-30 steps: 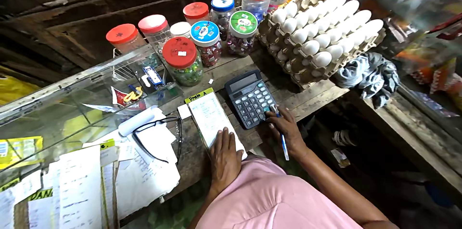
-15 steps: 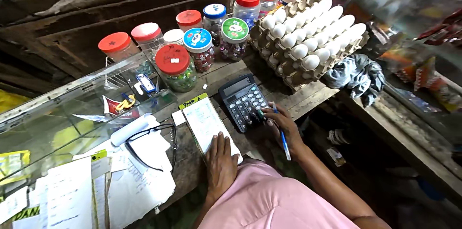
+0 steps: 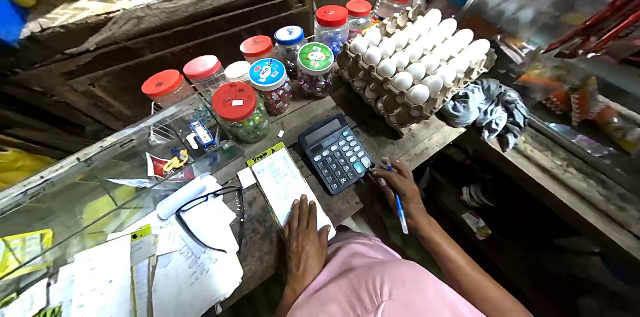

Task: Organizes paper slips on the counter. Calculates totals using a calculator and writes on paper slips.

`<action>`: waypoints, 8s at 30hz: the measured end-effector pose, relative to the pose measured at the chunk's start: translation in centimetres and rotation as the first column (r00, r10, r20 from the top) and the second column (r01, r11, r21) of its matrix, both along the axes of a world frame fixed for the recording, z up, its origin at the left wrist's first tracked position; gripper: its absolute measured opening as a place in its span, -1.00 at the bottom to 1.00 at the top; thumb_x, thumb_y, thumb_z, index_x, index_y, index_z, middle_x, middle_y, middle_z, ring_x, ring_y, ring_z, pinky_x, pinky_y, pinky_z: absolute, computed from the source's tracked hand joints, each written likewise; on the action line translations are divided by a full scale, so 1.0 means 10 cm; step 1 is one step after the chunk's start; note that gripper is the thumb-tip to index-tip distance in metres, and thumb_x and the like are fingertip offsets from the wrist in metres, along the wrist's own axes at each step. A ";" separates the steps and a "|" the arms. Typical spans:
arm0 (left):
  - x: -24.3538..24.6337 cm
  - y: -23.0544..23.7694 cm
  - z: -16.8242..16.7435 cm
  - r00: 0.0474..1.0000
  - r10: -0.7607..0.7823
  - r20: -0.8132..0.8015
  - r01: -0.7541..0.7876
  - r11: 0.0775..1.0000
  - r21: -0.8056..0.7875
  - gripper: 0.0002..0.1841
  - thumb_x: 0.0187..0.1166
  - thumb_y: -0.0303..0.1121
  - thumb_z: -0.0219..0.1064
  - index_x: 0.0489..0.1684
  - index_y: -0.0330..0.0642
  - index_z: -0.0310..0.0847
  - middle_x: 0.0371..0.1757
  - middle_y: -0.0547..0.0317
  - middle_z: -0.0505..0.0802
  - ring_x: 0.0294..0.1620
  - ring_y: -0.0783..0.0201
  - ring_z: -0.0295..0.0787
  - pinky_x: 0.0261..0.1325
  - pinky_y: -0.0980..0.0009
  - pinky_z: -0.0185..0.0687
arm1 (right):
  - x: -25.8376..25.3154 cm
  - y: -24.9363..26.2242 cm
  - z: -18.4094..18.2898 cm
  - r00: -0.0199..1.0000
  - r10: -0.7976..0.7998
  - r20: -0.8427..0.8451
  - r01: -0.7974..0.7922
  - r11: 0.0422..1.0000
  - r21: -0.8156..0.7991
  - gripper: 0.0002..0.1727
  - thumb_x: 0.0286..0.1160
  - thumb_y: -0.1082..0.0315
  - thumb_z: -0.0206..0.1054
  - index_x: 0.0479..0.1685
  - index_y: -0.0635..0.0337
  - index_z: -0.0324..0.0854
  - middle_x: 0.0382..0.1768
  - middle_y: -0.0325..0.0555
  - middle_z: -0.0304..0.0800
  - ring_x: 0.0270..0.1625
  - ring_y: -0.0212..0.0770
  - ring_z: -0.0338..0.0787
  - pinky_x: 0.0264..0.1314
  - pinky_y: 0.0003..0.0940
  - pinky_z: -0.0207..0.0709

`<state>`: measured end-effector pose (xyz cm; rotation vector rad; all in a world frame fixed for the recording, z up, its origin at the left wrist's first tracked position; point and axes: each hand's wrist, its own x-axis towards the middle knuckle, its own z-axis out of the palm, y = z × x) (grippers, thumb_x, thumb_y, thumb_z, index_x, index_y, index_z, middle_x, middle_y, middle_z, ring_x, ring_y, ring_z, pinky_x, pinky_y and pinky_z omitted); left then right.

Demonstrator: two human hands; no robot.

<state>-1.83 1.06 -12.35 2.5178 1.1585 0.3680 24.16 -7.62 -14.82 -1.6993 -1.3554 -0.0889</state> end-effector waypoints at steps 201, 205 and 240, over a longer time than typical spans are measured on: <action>0.11 0.20 -0.30 0.978 0.064 0.197 -0.093 0.985 0.144 -0.56 0.71 -0.26 0.13 0.47 -0.17 0.66 0.60 0.07 0.66 0.69 -0.15 0.44 0.61 -0.18 0.34 | -0.01 0.43 0.29 0.943 0.166 -0.287 -0.141 0.984 0.105 -0.59 0.80 0.19 0.04 0.04 0.33 0.72 0.28 0.01 0.82 0.58 -0.01 0.60 0.61 -0.08 0.48; 0.11 0.20 -0.33 0.979 0.063 0.192 -0.095 0.982 0.163 -0.56 0.71 -0.26 0.12 0.47 -0.16 0.67 0.61 0.08 0.66 0.69 -0.14 0.44 0.61 -0.16 0.33 | 0.02 0.20 0.14 0.961 0.098 -0.258 -0.086 0.995 0.055 -0.61 0.80 0.23 0.04 -0.02 0.36 0.71 0.21 0.06 0.85 0.56 0.04 0.62 0.63 -0.07 0.46; 0.10 0.19 -0.35 0.974 0.059 0.219 -0.101 0.977 0.186 -0.59 0.71 -0.26 0.11 0.38 -0.15 0.74 0.54 0.14 0.73 0.67 -0.08 0.48 0.63 -0.09 0.36 | -0.21 0.07 0.02 0.987 0.102 -0.121 -0.113 0.990 -0.084 -0.61 0.75 0.20 0.10 0.18 0.19 0.80 0.30 0.15 0.77 0.44 0.06 0.65 0.56 -0.06 0.44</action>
